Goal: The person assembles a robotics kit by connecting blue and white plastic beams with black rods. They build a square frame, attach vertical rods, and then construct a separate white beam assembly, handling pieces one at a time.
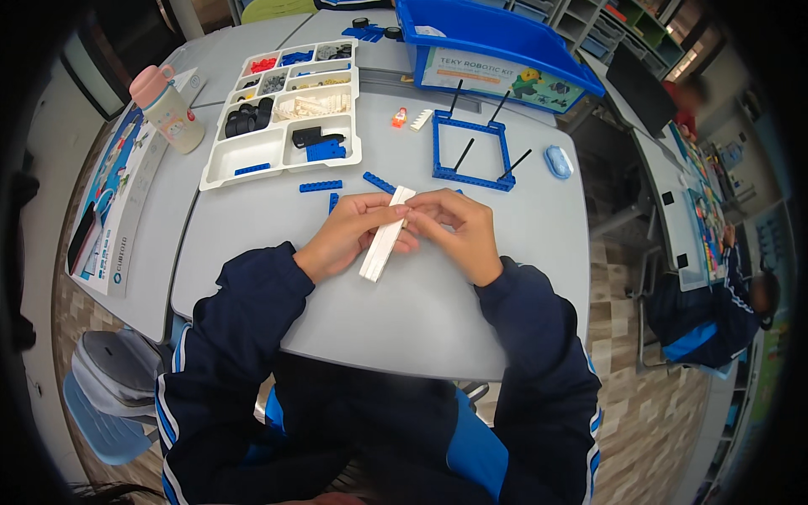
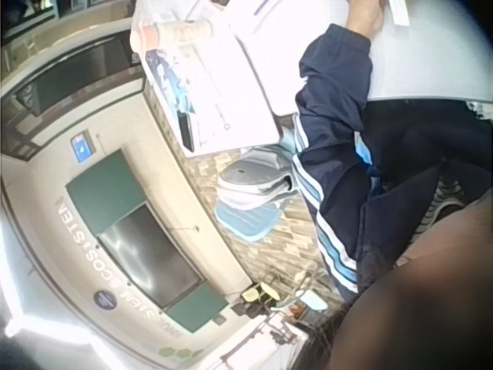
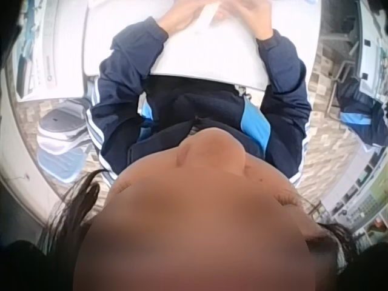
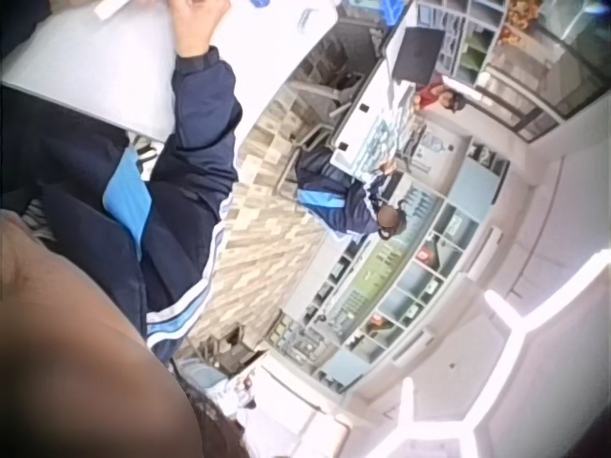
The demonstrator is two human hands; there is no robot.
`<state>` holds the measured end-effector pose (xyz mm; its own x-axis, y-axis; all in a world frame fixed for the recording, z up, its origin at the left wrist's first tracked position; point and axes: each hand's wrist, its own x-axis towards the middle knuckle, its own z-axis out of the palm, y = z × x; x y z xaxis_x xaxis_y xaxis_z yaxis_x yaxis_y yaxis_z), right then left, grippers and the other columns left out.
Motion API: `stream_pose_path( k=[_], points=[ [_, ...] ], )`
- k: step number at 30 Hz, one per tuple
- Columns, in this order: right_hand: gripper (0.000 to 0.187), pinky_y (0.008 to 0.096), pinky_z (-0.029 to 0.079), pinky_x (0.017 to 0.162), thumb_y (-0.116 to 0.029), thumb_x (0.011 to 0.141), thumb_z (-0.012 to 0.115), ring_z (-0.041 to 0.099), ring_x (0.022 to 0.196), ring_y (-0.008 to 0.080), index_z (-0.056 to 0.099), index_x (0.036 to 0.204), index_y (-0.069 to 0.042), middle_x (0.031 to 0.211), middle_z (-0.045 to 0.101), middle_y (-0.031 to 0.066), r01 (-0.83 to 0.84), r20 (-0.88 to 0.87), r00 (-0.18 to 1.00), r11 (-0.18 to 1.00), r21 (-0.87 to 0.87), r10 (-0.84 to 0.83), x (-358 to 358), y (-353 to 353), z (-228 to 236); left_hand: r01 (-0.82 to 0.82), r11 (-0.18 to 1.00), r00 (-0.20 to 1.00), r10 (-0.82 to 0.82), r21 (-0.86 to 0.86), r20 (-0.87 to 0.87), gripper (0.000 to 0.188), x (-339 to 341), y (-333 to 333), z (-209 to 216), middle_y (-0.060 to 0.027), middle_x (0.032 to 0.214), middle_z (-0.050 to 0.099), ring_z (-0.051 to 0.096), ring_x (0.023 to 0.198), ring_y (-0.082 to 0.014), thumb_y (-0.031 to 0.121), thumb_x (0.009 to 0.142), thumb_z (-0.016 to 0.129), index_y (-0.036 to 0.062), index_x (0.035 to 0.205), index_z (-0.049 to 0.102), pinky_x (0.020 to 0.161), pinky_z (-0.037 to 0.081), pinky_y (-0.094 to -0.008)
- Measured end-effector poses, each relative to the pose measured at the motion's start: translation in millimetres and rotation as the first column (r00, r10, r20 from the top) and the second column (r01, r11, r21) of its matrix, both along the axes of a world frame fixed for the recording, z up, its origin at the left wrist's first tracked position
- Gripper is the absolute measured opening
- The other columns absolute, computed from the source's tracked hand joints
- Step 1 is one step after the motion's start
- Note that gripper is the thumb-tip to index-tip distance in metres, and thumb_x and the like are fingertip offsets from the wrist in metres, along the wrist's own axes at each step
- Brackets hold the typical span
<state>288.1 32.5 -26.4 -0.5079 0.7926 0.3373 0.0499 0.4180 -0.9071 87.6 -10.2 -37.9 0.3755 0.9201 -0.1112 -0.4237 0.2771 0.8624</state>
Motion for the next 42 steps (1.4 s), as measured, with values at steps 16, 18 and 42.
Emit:
stream_pose_path(
  k=[16, 18, 42],
  points=[
    [0.016, 0.0232, 0.049, 0.074, -0.004, 0.087, 0.071, 0.061, 0.089, 0.0097, 0.070, 0.102, 0.002, 0.099, 0.066, 0.0048, 0.021, 0.137, 0.991, 0.985, -0.174, 0.003, 7.5, 11.7, -3.6, -0.023, 0.998, 0.999, 0.025, 0.060, -0.028, 0.040, 2.7, 0.9, -5.9, -0.0160, 0.108, 0.067, 0.072, 0.095, -0.0247, 0.027, 0.101, 0.058, -0.0049, 0.125, 0.053, 0.086, 0.060, -0.0315],
    [0.015, 0.0185, 0.043, 0.061, -0.007, 0.084, 0.074, 0.060, 0.080, 0.0062, 0.072, 0.097, 0.002, 0.094, 0.069, 0.0036, 0.033, 0.089, 0.996, 0.986, -0.165, -0.019, 6.1, 12.0, -7.1, -0.015, 0.999, 0.999, 0.017, 0.053, -0.031, 0.040, 2.7, 0.9, -5.3, -0.0163, 0.108, 0.067, 0.072, 0.095, -0.0248, 0.027, 0.101, 0.058, -0.0048, 0.124, 0.053, 0.086, 0.060, -0.0315],
    [0.012, 0.0216, 0.042, 0.056, 0.000, 0.092, 0.045, 0.057, 0.067, 0.0108, 0.054, 0.101, -0.002, 0.097, 0.064, 0.0109, -0.143, -0.148, 0.985, 0.907, -0.396, 0.090, 3.8, 5.8, -3.8, -0.383, 0.906, 0.906, 0.407, 0.182, -0.119, 0.023, -7.6, 5.3, 4.6, -0.0272, 0.107, 0.066, 0.073, 0.090, -0.0307, 0.018, 0.103, 0.049, -0.0017, 0.111, 0.040, 0.072, 0.063, -0.0326]
  ],
)
